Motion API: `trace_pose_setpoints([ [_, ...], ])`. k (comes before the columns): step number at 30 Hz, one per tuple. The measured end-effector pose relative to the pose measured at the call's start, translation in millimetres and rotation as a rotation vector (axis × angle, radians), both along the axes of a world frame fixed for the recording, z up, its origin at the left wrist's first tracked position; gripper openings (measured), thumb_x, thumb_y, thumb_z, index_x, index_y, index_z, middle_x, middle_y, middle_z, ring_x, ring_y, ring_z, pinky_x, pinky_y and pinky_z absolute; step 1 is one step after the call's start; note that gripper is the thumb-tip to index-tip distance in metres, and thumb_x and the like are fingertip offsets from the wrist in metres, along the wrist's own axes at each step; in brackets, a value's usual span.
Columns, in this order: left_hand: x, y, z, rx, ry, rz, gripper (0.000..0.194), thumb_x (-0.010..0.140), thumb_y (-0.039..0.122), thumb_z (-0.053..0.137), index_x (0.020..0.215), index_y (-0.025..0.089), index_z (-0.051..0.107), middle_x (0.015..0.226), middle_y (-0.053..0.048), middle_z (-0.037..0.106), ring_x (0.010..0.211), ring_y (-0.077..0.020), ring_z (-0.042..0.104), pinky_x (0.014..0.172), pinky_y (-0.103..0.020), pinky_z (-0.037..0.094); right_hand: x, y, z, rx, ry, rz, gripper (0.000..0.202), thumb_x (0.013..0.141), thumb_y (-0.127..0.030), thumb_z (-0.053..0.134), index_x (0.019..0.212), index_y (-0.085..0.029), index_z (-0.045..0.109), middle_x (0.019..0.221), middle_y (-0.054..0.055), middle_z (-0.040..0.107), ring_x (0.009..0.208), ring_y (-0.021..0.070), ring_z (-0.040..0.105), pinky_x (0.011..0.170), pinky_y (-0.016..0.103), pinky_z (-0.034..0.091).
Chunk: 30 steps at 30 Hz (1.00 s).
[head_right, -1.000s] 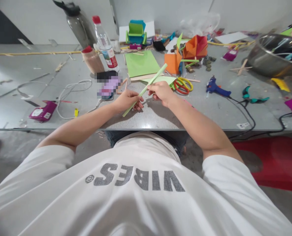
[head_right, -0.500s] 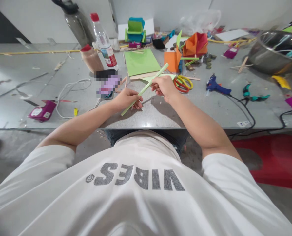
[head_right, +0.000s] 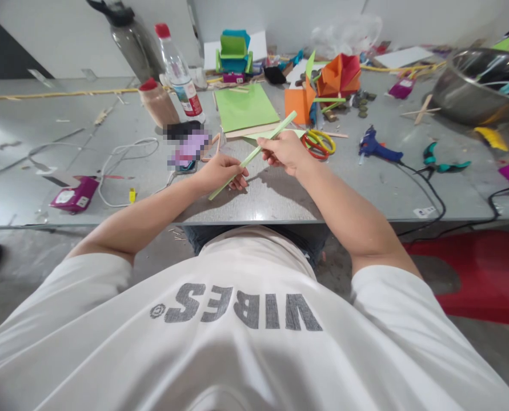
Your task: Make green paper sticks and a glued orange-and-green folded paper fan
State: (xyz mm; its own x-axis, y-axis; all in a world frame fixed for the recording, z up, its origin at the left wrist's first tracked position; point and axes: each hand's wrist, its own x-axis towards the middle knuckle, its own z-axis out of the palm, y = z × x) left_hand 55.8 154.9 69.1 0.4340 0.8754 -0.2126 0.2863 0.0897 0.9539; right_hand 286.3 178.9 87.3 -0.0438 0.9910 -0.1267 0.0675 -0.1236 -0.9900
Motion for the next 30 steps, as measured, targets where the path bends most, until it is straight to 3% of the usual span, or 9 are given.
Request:
trace_pose_setpoints([
  [4, -1, 1, 0.0, -0.004, 0.009, 0.003, 0.026, 0.108, 0.010, 0.062, 0.088, 0.014, 0.078, 0.077, -0.008, 0.086, 0.061, -0.0119, 0.077, 0.061, -0.023, 0.054, -1, -2, 0.5, -0.060, 0.000, 0.012, 0.026, 0.099, -0.013, 0.090, 0.091, -0.022, 0.067, 0.067, 0.001, 0.069, 0.053, 0.0101, 0.060, 0.046, 0.016, 0.049],
  [7, -1, 3, -2.6, -0.003, -0.010, 0.006, 0.030, 0.109, 0.010, 0.059, 0.087, 0.015, 0.078, 0.076, -0.008, 0.086, 0.061, -0.0122, 0.078, 0.061, -0.023, 0.055, 0, -5, 4.5, -0.132, 0.030, 0.057, 0.023, 0.100, -0.004, 0.079, 0.086, -0.019, 0.067, 0.072, 0.005, 0.074, 0.056, 0.0119, 0.068, 0.051, 0.018, 0.056],
  [11, -2, 5, -5.0, 0.008, -0.032, -0.008, 0.030, 0.110, 0.010, 0.058, 0.087, 0.015, 0.078, 0.077, -0.008, 0.086, 0.061, -0.0127, 0.079, 0.062, -0.024, 0.057, -4, -8, 5.4, -0.121, 0.032, 0.073, 0.023, 0.108, -0.020, 0.082, 0.089, -0.018, 0.070, 0.073, 0.007, 0.075, 0.056, 0.0131, 0.069, 0.050, 0.020, 0.057],
  [13, -2, 5, -5.4, 0.015, -0.038, -0.013, 0.030, 0.109, 0.010, 0.059, 0.088, 0.014, 0.079, 0.077, -0.008, 0.086, 0.062, -0.0130, 0.079, 0.062, -0.023, 0.057, -7, -9, 3.2, -0.097, 0.021, 0.061, 0.025, 0.104, -0.025, 0.091, 0.091, -0.020, 0.070, 0.070, 0.005, 0.074, 0.055, 0.0130, 0.067, 0.049, 0.019, 0.054],
  [18, -1, 6, -5.2, -0.002, -0.020, 0.004, 0.028, 0.108, 0.010, 0.060, 0.088, 0.015, 0.078, 0.075, -0.007, 0.086, 0.062, -0.0130, 0.079, 0.061, -0.023, 0.056, -6, -8, -0.3, -0.108, 0.047, 0.070, 0.026, 0.094, -0.011, 0.094, 0.089, -0.020, 0.069, 0.076, 0.008, 0.079, 0.064, 0.0161, 0.075, 0.058, 0.022, 0.063],
  [21, -1, 5, -3.3, -0.011, -0.028, 0.003, 0.028, 0.108, 0.010, 0.059, 0.089, 0.015, 0.078, 0.075, -0.007, 0.085, 0.062, -0.0130, 0.079, 0.061, -0.023, 0.057, -6, -10, 0.6, -0.110, 0.077, 0.090, 0.026, 0.096, -0.018, 0.095, 0.091, -0.021, 0.069, 0.080, 0.008, 0.081, 0.066, 0.0178, 0.078, 0.062, 0.025, 0.068],
  [23, 0, 3, -1.7, -0.027, -0.036, -0.002, 0.026, 0.108, 0.009, 0.059, 0.089, 0.014, 0.077, 0.075, -0.007, 0.085, 0.061, -0.0128, 0.079, 0.063, -0.023, 0.057, -10, -11, 0.6, -0.092, 0.075, 0.071, 0.027, 0.098, -0.023, 0.096, 0.094, -0.021, 0.069, 0.077, 0.007, 0.080, 0.063, 0.0163, 0.075, 0.058, 0.023, 0.066],
  [26, 0, 2, -0.2, -0.049, -0.061, -0.002, 0.025, 0.109, 0.010, 0.061, 0.090, 0.014, 0.077, 0.076, -0.007, 0.085, 0.061, -0.0128, 0.079, 0.063, -0.023, 0.057, -17, -14, -1.1, -0.075, 0.057, 0.043, 0.027, 0.096, -0.015, 0.095, 0.093, -0.020, 0.068, 0.071, 0.004, 0.076, 0.058, 0.0128, 0.071, 0.053, 0.018, 0.060],
  [30, 1, 2, -0.1, -0.014, -0.084, 0.028, 0.032, 0.117, 0.024, 0.061, 0.093, 0.014, 0.079, 0.075, -0.007, 0.085, 0.059, -0.0127, 0.077, 0.060, -0.023, 0.055, -23, -19, -2.8, -0.081, 0.081, 0.109, 0.027, 0.089, -0.009, 0.094, 0.087, -0.019, 0.069, 0.074, 0.007, 0.079, 0.063, 0.0142, 0.075, 0.056, 0.018, 0.062],
])
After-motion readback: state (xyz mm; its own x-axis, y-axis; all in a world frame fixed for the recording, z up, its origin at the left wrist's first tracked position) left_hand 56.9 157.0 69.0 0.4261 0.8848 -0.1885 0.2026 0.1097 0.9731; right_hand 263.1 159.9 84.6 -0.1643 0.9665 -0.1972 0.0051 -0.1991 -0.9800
